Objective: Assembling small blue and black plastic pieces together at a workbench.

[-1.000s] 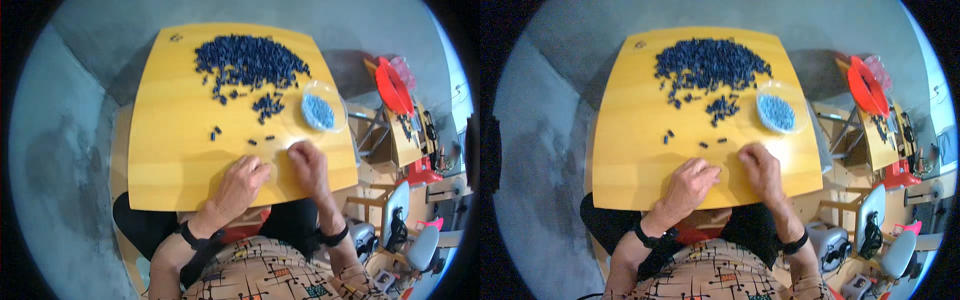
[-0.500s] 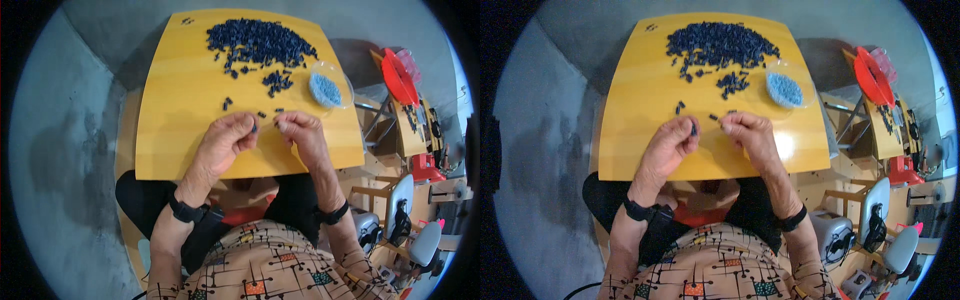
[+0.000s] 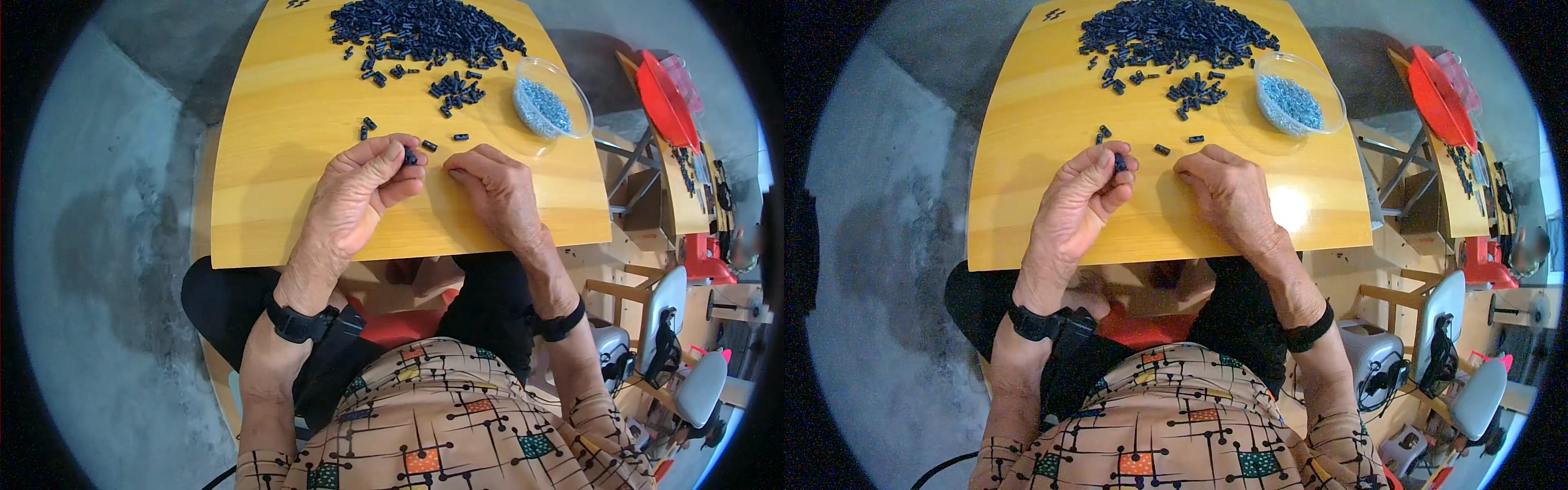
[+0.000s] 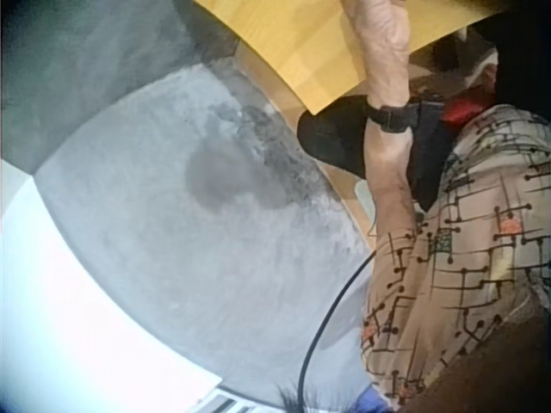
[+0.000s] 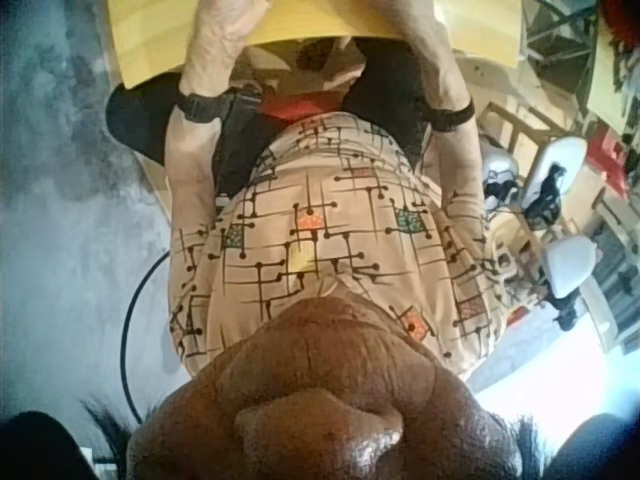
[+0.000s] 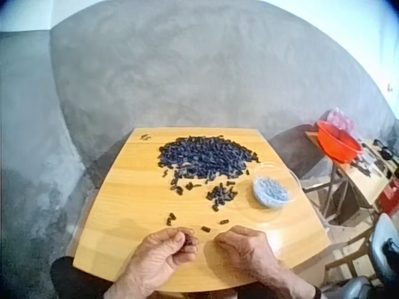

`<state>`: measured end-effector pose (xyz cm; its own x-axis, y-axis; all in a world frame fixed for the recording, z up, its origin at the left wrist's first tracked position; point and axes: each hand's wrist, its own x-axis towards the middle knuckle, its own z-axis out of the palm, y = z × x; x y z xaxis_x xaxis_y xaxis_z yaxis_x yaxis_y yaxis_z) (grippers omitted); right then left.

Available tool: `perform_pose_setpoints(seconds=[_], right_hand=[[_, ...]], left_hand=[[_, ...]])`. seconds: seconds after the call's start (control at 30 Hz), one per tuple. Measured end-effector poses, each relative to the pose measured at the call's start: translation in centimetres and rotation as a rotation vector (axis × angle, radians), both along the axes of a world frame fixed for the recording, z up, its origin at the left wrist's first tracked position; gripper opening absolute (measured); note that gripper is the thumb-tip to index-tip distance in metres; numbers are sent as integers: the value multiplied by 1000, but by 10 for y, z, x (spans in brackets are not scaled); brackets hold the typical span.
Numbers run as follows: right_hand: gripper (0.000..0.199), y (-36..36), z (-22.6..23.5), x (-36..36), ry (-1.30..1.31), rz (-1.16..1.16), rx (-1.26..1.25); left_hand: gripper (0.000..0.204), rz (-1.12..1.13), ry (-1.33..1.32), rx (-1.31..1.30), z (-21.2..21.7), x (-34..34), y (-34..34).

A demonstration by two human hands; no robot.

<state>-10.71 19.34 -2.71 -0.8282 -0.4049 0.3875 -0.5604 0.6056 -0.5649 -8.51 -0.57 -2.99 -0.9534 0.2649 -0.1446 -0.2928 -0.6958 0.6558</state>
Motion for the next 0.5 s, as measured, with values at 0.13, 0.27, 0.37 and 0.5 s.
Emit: perform_pose_setpoints(seconds=[0.13,0.27,0.37,0.5], right_hand=[[10,8,-3,-9,79,5,65],[9,16,-8,-16,104,20,72],[12,18,-6,-15,103,31,90],[13,17,-5,-12,80,63,-8]], left_hand=[[23,-12,0,-2,0,-3,4],[23,0,4,-63,-2,-5,8],[22,12,-12,-131,0,-3,11],[18,59,-26,-268,1,0,12]])
